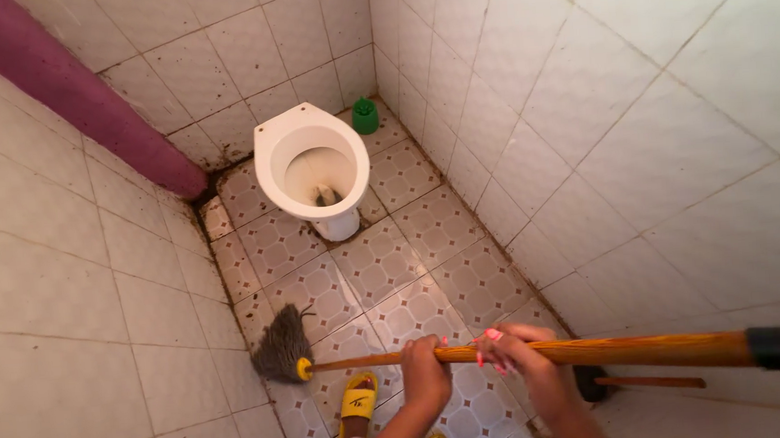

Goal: The person mops the tiled floor of a bathroom using a mop, cleaning the area around the base of the toilet and the corners of the room.

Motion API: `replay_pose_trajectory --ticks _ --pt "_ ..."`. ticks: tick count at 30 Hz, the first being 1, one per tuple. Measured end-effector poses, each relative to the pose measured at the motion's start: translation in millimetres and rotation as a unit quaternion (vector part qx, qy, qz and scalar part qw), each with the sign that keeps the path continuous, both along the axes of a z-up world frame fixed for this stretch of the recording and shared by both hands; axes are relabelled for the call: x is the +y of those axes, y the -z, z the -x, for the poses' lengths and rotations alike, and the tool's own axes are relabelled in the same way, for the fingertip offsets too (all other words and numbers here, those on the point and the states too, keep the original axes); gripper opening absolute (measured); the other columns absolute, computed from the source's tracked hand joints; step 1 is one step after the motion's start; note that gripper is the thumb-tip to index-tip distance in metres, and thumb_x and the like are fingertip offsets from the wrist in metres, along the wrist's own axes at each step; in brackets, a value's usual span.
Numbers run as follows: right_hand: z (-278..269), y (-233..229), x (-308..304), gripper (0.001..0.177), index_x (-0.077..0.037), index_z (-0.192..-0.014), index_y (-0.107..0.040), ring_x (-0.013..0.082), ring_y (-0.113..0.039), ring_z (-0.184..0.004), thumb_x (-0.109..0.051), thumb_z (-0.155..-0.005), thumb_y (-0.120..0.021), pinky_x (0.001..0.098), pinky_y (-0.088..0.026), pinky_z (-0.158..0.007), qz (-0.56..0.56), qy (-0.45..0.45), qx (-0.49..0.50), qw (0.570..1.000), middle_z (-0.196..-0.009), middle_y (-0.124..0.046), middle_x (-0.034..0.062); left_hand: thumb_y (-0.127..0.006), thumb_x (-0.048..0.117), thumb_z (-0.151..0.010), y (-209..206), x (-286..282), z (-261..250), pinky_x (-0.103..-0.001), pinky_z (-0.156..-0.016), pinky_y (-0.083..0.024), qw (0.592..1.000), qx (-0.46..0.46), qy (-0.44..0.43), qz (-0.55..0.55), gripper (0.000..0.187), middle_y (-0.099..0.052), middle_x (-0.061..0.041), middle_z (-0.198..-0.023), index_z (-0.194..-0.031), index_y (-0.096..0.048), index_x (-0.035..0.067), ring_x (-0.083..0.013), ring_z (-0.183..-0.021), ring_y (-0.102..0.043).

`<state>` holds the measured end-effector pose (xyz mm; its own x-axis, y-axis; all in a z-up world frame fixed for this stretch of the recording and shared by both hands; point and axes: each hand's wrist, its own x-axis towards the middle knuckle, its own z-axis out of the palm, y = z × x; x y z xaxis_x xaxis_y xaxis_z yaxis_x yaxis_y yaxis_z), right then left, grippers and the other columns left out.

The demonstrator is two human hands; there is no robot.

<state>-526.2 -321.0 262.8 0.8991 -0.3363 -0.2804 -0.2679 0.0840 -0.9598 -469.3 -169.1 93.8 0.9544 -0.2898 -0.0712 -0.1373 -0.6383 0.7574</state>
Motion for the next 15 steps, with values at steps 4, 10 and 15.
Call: replay_pose_trajectory --ticks 4,10,15 --pt "4.7 -22.3 -37.1 0.035 0.005 -0.068 -0.066 0.0164 -0.057 -0.065 -0.020 -0.090 -0.057 0.0296 -0.044 -0.061 -0.033 0.042 0.003 0.999 -0.065 -0.065 0.0109 -0.065 0.007 -0.077 -9.6 -48.7 5.6 -0.053 -0.093 -0.043 0.995 -0.066 0.021 0.078 0.005 -0.068 -0.019 -0.088 -0.082 -0.066 0.005 -0.0438 -0.093 -0.059" --pt "7.2 -63.1 -55.0 0.040 -0.004 -0.061 -0.042 0.0170 -0.055 -0.069 -0.016 -0.097 -0.057 0.0360 -0.055 -0.093 -0.002 0.075 -0.064 0.995 -0.065 -0.055 0.0078 -0.067 0.014 -0.094 -25.0 -100.4 -6.5 -0.055 -0.101 -0.040 0.989 -0.084 0.021 0.118 0.012 -0.065 -0.022 -0.094 -0.088 -0.064 0.004 -0.0447 -0.096 -0.058" --pt "6.1 -98.4 -52.9 0.038 0.000 -0.062 -0.050 0.0143 -0.053 -0.067 -0.017 -0.096 -0.055 0.0313 -0.056 -0.096 0.054 0.100 -0.049 0.992 -0.065 -0.057 0.0063 -0.064 0.015 -0.090 -42.5 -121.6 -18.4 -0.055 -0.105 -0.039 0.973 -0.108 0.098 0.178 0.011 -0.067 -0.020 -0.096 -0.092 -0.065 0.004 -0.0443 -0.099 -0.060"
